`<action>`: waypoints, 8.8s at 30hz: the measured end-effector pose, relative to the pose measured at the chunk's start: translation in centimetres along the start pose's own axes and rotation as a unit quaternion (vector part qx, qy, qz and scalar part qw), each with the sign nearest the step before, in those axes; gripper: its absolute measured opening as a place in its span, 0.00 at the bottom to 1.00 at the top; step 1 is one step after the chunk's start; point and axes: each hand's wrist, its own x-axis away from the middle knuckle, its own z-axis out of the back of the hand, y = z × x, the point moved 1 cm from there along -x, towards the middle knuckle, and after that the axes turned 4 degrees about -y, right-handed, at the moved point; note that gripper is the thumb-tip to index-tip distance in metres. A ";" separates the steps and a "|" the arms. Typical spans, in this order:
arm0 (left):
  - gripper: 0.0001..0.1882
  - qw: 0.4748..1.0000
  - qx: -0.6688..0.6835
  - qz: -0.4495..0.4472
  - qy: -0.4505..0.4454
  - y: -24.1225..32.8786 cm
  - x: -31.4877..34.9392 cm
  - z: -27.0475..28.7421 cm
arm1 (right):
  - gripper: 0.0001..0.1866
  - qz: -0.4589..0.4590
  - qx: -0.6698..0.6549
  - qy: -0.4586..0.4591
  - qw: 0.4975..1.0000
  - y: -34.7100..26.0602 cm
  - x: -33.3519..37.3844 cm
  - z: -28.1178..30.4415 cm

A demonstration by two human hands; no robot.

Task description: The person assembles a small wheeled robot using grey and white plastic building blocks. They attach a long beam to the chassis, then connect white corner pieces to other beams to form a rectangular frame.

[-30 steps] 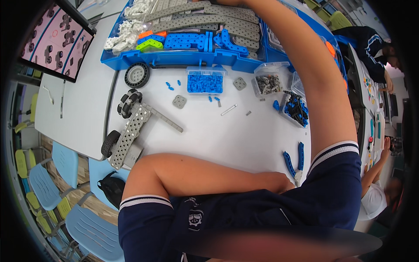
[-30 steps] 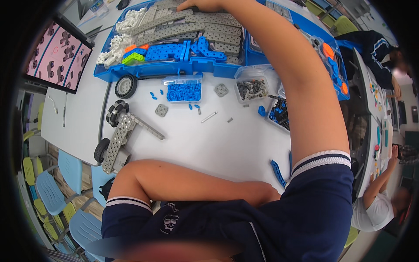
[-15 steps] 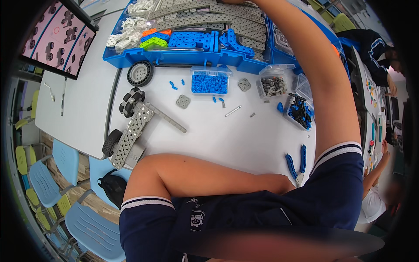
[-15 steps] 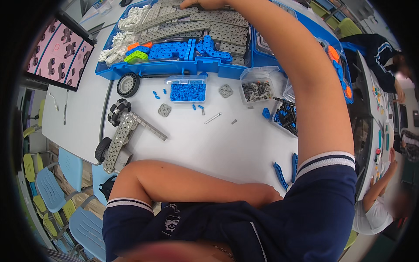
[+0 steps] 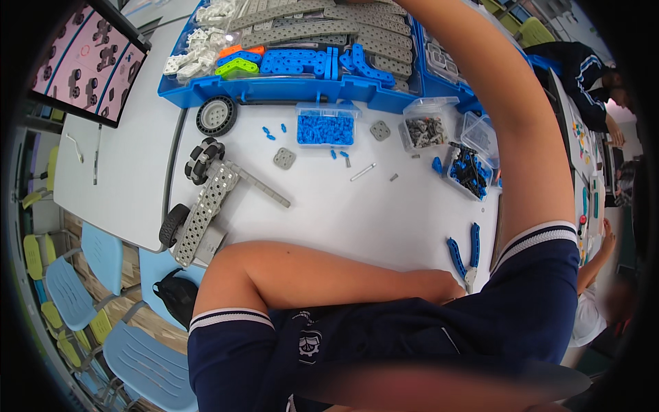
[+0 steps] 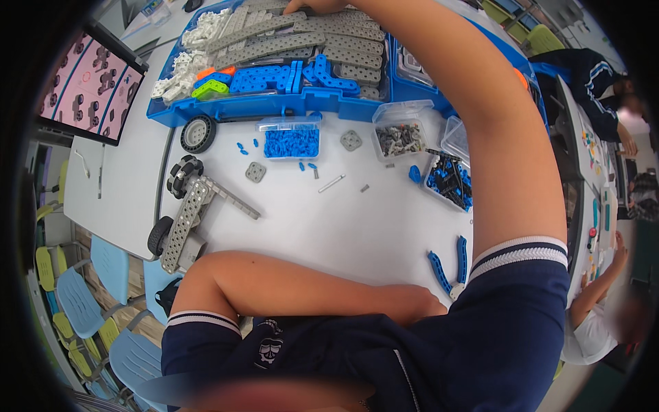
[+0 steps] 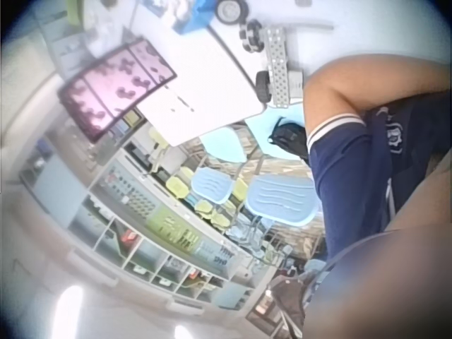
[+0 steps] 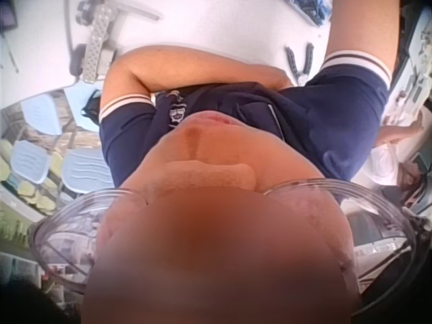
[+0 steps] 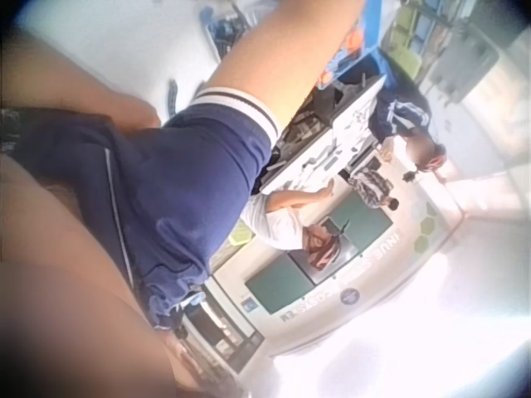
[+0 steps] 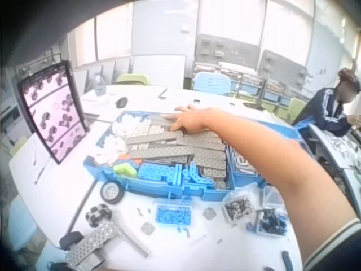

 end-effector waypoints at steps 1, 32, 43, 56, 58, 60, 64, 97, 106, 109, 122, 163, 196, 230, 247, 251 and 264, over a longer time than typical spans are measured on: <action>0.16 1.000 0.002 0.001 -0.001 0.0 0.0 0.0 | 0.26 -0.001 0.012 -0.012 1.000 0.1 0.0 0.0; 0.19 1.000 -0.024 0.008 -0.010 -0.3 -0.1 -0.2 | 0.10 -0.040 -0.381 0.163 0.909 -2.4 0.8 6.3; 0.20 0.999 -0.037 -0.006 -0.013 -0.3 -0.1 -0.3 | 0.44 -0.011 -0.242 -0.028 0.970 -7.5 -0.4 6.7; 0.14 0.996 -0.070 -0.048 0.016 -0.5 -0.1 -0.4 | 0.34 0.073 -0.144 -0.034 0.986 -9.0 -3.7 7.5; 0.14 0.997 -0.070 -0.035 0.009 -0.6 -0.1 -0.5 | 0.31 0.073 -0.129 -0.009 0.989 -9.6 -3.3 7.8; 0.13 0.997 -0.065 -0.034 0.025 -0.7 -0.2 -0.7 | 0.28 0.066 -0.116 0.032 0.991 -10.4 -1.5 9.2; 0.09 0.993 -0.072 -0.061 0.078 -0.9 0.0 -0.9 | 0.24 0.011 -0.145 0.139 0.979 -12.9 6.5 14.4; 0.07 0.698 -0.240 -0.086 0.669 6.8 16.5 -3.5 | 0.38 -0.008 -0.270 0.191 0.944 -37.1 28.7 -0.6; 0.19 0.679 -0.360 0.143 0.623 3.8 18.5 -0.5 | 0.35 0.008 -0.291 0.213 0.933 -37.5 28.6 -1.5; 0.21 0.680 -0.364 0.182 0.610 3.1 18.0 -0.1 | 0.28 -0.038 -0.273 0.215 0.937 -37.6 30.0 -1.2; 0.15 0.627 -0.460 0.209 0.593 2.3 17.3 0.9 | 0.19 -0.328 -0.292 0.298 0.848 -40.6 31.6 -3.3; 0.12 0.579 -0.559 0.343 0.484 10.6 38.4 29.6 | 0.27 -0.344 -0.304 0.310 0.832 -41.3 31.0 -4.0; 0.54 0.635 -0.359 0.570 0.380 5.2 35.7 42.0 | 0.25 -0.334 -0.329 0.313 0.826 -41.1 31.1 -4.2; 0.14 0.681 -0.332 0.340 0.557 9.6 37.4 37.6 | 0.23 -0.345 -0.322 0.304 0.828 -40.9 30.9 -3.7; 0.25 0.744 -0.020 0.032 0.668 15.0 30.7 25.1 | 0.23 -0.344 -0.308 0.298 0.835 -41.1 30.8 -3.7; 0.23 0.785 0.066 0.004 0.616 13.9 26.4 15.7 | 0.23 -0.342 -0.304 0.297 0.838 -41.1 30.9 -3.7; 0.19 0.758 0.103 0.040 0.642 3.6 19.4 4.3 | 0.23 -0.342 -0.309 0.298 0.836 -41.5 31.2 -3.8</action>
